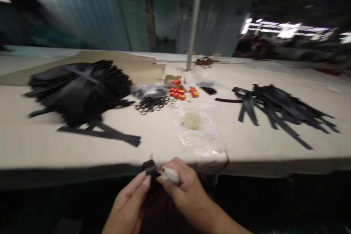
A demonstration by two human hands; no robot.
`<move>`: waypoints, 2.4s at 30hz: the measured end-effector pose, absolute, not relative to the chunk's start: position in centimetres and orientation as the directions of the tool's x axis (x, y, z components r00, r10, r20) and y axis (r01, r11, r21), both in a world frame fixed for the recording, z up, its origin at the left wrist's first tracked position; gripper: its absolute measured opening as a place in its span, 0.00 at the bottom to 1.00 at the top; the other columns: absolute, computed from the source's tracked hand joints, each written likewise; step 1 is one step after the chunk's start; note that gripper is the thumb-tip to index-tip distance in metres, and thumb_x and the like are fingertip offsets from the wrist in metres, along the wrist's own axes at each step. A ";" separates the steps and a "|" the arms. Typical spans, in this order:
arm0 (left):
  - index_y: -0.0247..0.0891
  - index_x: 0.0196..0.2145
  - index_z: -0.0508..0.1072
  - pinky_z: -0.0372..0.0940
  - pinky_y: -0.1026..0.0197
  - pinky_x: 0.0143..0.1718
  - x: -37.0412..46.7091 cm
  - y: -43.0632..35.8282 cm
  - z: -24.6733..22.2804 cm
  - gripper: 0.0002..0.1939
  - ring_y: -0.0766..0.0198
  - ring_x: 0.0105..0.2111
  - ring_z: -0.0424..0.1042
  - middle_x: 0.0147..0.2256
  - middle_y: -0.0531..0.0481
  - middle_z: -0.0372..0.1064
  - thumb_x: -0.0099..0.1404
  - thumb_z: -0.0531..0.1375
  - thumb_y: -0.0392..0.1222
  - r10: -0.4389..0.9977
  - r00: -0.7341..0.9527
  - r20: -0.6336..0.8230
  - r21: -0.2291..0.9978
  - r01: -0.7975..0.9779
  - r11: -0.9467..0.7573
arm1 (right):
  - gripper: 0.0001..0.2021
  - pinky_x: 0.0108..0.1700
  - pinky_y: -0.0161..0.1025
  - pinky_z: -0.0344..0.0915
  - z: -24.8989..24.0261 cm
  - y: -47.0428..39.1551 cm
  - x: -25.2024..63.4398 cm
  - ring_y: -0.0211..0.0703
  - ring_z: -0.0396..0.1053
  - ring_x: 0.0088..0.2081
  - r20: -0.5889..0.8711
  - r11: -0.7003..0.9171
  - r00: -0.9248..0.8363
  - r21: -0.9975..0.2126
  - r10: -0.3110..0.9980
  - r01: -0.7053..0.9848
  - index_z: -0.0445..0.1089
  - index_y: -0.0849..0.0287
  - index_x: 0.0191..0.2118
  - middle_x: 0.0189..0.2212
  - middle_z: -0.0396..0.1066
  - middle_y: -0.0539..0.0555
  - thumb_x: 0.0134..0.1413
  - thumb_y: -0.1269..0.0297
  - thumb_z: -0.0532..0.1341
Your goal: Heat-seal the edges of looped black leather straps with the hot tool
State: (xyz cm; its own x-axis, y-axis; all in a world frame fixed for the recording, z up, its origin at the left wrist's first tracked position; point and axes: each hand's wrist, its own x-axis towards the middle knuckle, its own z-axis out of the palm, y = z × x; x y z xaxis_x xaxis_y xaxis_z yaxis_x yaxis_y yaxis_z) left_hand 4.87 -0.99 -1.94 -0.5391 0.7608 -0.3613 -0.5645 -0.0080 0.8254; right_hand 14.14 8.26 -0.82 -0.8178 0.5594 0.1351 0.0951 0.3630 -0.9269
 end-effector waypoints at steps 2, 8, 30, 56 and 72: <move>0.34 0.43 0.73 0.65 0.55 0.43 4.2 -2.2 -1.6 0.16 0.51 0.44 0.69 0.41 0.42 0.72 0.57 0.63 0.43 0.781 -0.509 -0.362 0.781 -0.623 -0.045 | 0.07 0.33 0.32 0.64 -1.3 8.6 13.7 0.37 0.65 0.29 0.045 0.182 -0.817 -0.980 0.575 0.074 0.66 0.60 0.33 0.27 0.66 0.50 0.58 0.62 0.56; 0.39 0.47 0.69 0.63 0.59 0.47 3.4 -2.6 -1.2 0.17 0.54 0.48 0.67 0.47 0.44 0.70 0.60 0.61 0.34 0.897 -0.407 -0.170 0.798 -0.591 -0.117 | 0.11 0.22 0.31 0.60 -1.8 8.5 13.5 0.34 0.60 0.19 -0.086 0.107 -0.867 -0.982 0.490 0.157 0.63 0.59 0.30 0.22 0.61 0.48 0.56 0.56 0.56; 0.33 0.26 0.72 0.65 0.63 0.33 3.3 -3.9 -3.7 0.12 0.63 0.27 0.70 0.24 0.48 0.71 0.61 0.59 0.45 0.684 -0.608 -0.403 0.847 -0.531 0.027 | 0.22 0.16 0.27 0.46 -3.2 8.0 10.1 0.30 0.55 0.18 -0.359 -0.238 -0.893 -0.924 0.271 0.299 0.61 0.62 0.26 0.19 0.62 0.49 0.54 0.45 0.55; 0.37 0.44 0.74 0.62 0.58 0.44 3.9 -3.5 -2.8 0.13 0.55 0.42 0.68 0.39 0.46 0.73 0.62 0.58 0.42 0.737 -0.551 -0.392 0.913 -0.328 0.241 | 0.11 0.27 0.33 0.53 -5.7 7.8 11.4 0.36 0.53 0.25 -0.142 0.019 -0.862 -0.985 0.487 0.173 0.58 0.59 0.24 0.21 0.55 0.47 0.54 0.61 0.54; 0.41 0.42 0.75 0.63 0.65 0.36 4.6 -3.5 -3.5 0.13 0.60 0.36 0.70 0.35 0.49 0.75 0.59 0.61 0.44 0.681 -0.625 -0.382 0.918 -0.340 0.203 | 0.08 0.23 0.36 0.57 -5.4 8.6 13.4 0.40 0.61 0.23 0.712 0.918 -0.694 -0.337 0.105 -0.207 0.63 0.66 0.41 0.23 0.66 0.53 0.59 0.77 0.49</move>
State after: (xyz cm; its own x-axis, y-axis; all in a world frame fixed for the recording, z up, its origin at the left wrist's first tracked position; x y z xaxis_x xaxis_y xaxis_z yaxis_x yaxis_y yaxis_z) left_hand 4.61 -3.51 -3.53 -0.6249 0.6809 -0.3819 -0.3395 0.2034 0.9183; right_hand 13.45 8.56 -5.40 -0.6942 0.1046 0.7121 -0.2073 0.9184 -0.3371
